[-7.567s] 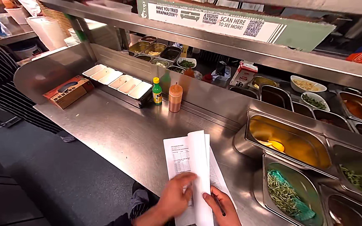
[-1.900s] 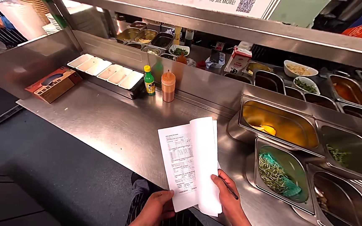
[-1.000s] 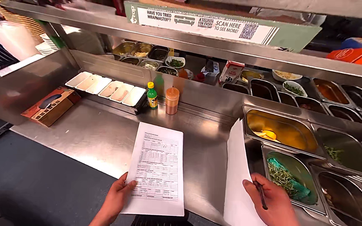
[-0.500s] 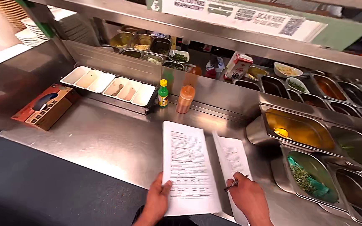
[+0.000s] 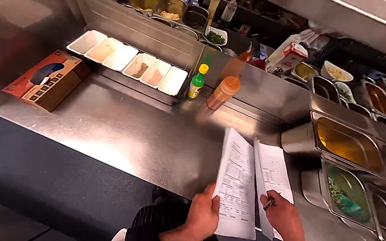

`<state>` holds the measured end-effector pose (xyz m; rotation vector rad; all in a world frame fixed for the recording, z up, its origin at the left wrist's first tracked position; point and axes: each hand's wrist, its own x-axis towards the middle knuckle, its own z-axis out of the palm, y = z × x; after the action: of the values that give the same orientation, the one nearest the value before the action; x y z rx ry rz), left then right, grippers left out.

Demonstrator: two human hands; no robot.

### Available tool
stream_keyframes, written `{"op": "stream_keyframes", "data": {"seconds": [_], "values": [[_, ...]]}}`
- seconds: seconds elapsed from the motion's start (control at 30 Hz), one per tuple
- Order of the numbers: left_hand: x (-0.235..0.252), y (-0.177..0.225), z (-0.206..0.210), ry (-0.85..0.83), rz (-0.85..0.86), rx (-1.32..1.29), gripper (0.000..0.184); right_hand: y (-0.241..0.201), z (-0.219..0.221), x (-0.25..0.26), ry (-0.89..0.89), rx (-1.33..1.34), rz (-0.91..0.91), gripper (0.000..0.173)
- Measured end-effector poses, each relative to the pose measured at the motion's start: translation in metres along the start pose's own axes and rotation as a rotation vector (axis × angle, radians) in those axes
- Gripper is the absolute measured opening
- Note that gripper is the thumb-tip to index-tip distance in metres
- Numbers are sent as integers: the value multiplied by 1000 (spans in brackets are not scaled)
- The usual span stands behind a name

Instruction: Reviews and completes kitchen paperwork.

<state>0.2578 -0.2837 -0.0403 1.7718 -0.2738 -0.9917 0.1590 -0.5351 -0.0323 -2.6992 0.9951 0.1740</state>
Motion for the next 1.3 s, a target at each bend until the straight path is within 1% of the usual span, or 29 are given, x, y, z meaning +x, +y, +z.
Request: {"op": "stream_keyframes", "data": {"seconds": [0.1, 0.17, 0.23, 0.37, 0.5, 0.57, 0.6, 0.67, 0.7, 0.8, 0.9, 0.97, 1.03, 1.07, 1.13, 1.2, 1.23, 1.3], "values": [[17, -12, 5, 55, -18, -122, 45, 9, -7, 2, 2, 12, 48, 19], [29, -17, 8, 71, -45, -131, 46, 17, -9, 3, -13, 42, 56, 19], [36, -20, 7, 41, -101, -100, 47, 27, -13, 3, -78, 86, 73, 21], [43, -22, -2, -2, -104, -111, 38, 42, -15, 10, -156, 178, 173, 22], [42, -16, 3, 45, -97, -171, 30, 48, -19, 10, -144, 235, 261, 23], [38, -5, 12, 71, -26, -71, 31, 52, -21, 10, -95, 279, 285, 24], [34, 3, 19, 80, 36, 36, 33, 54, -21, 9, -69, 301, 282, 25], [28, 22, 34, 85, 182, 288, 37, 61, -13, 9, -7, 364, 215, 26], [25, 35, 41, 61, 228, 386, 38, 67, -5, 9, 16, 404, 163, 26], [20, 74, 57, -115, 215, 535, 43, 80, 22, 9, 63, 512, 56, 29], [25, 83, 65, -166, 270, 574, 42, 82, 27, 8, 87, 561, 38, 30], [27, 82, 65, -192, 286, 551, 42, 77, 27, 6, 105, 531, 44, 29], [29, 78, 62, -176, 260, 507, 45, 70, 24, 6, 115, 473, 52, 29], [30, 76, 59, -176, 207, 470, 48, 67, 22, 5, 112, 443, 61, 29], [34, 66, 51, -168, 43, 353, 57, 59, 15, 5, 82, 405, 94, 28], [40, 43, 37, -126, -78, 174, 62, 52, 12, 5, 55, 388, 131, 28], [43, 29, 30, -105, -117, 70, 61, 50, 11, 5, 51, 384, 147, 28], [50, 2, 18, -76, -176, -98, 47, 47, 7, 6, 15, 372, 186, 29]]}}
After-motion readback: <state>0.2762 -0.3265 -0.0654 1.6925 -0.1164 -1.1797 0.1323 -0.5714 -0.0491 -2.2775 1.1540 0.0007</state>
